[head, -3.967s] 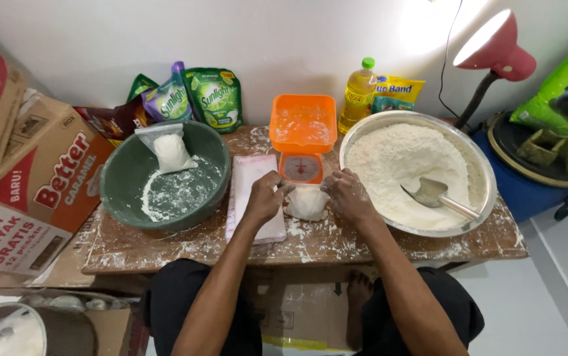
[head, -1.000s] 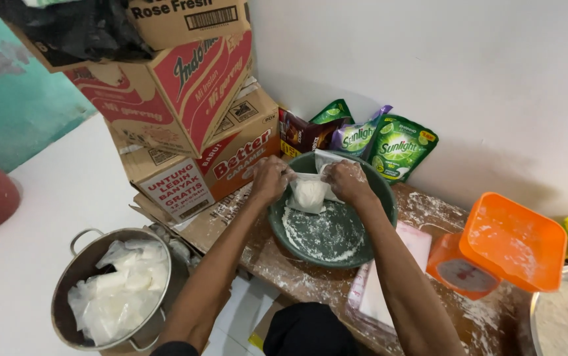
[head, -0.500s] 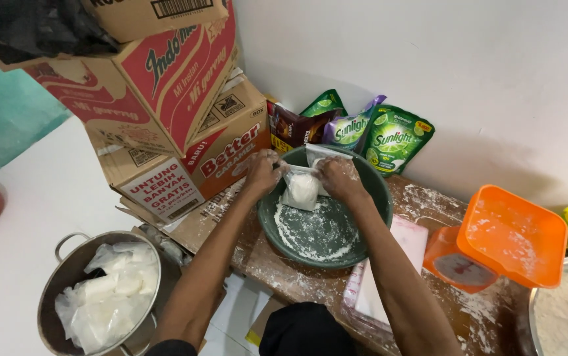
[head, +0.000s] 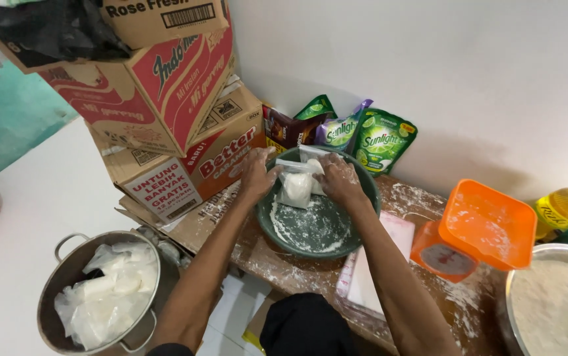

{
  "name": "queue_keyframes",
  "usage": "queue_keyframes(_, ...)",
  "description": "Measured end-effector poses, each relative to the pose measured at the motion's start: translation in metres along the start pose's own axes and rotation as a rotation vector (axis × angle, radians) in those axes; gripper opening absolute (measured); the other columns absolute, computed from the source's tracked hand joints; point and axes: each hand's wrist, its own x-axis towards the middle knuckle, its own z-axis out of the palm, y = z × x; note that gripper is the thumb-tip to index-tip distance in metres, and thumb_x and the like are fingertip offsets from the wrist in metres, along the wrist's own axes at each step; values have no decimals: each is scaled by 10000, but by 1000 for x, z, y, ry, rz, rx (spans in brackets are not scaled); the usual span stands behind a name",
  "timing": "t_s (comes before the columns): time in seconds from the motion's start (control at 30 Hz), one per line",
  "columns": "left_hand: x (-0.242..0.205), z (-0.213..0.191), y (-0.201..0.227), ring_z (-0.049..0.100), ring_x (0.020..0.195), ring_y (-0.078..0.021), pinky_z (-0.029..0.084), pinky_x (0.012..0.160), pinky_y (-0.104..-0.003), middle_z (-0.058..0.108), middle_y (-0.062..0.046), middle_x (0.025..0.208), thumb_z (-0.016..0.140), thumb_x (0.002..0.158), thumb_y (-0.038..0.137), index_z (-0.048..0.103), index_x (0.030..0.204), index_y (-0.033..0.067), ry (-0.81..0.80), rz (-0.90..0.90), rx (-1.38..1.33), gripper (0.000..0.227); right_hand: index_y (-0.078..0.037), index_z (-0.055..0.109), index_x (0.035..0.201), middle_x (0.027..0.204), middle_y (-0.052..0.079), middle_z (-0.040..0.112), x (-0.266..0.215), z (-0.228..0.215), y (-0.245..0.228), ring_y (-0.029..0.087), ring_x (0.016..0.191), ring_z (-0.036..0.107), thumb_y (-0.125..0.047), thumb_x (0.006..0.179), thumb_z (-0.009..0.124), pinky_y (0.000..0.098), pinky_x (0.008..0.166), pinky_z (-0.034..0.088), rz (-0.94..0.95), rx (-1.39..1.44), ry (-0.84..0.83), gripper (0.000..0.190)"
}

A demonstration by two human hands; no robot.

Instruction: Weighing and bagging white powder from a large bowl into small plastic bags using a scoop and a scale.

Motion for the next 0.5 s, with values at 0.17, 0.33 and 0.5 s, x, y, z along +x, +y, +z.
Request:
queue_keyframes(0.17, -3, 8, 21, 551, 1261, -371, 329, 1142, -534, 563, -166, 1258, 751, 944, 295, 595, 1415, 98, 34, 138, 25, 534, -194, 562, 1441, 1334, 99, 580, -5, 6, 25, 346, 1260, 591, -490, 1001, 492, 490, 1016, 460, -1, -21, 35, 535)
queue_keyframes(0.33, -15, 19, 57, 642, 1162, -304, 333, 1173, -465, 670, -113, 1145, 766, 929, 272, 686, 1315, 109, 99, 301, 63, 427, -162, 601, 1401, 1316, 129, 605, -54, -39, 19, 354, 1269, 600, -427, 1013, 522, 497, 1021, 467, 28, 10, 62, 477)
queue_keyframes(0.5, -31, 48, 104, 682, 1082, -244, 387, 1147, -441, 732, -38, 1026, 760, 934, 280, 730, 1215, 166, 136, 425, -76, 304, -231, 582, 1424, 1386, 79, 595, -89, -43, 44, 309, 1273, 603, -501, 1020, 492, 518, 992, 508, 136, -70, 57, 495)
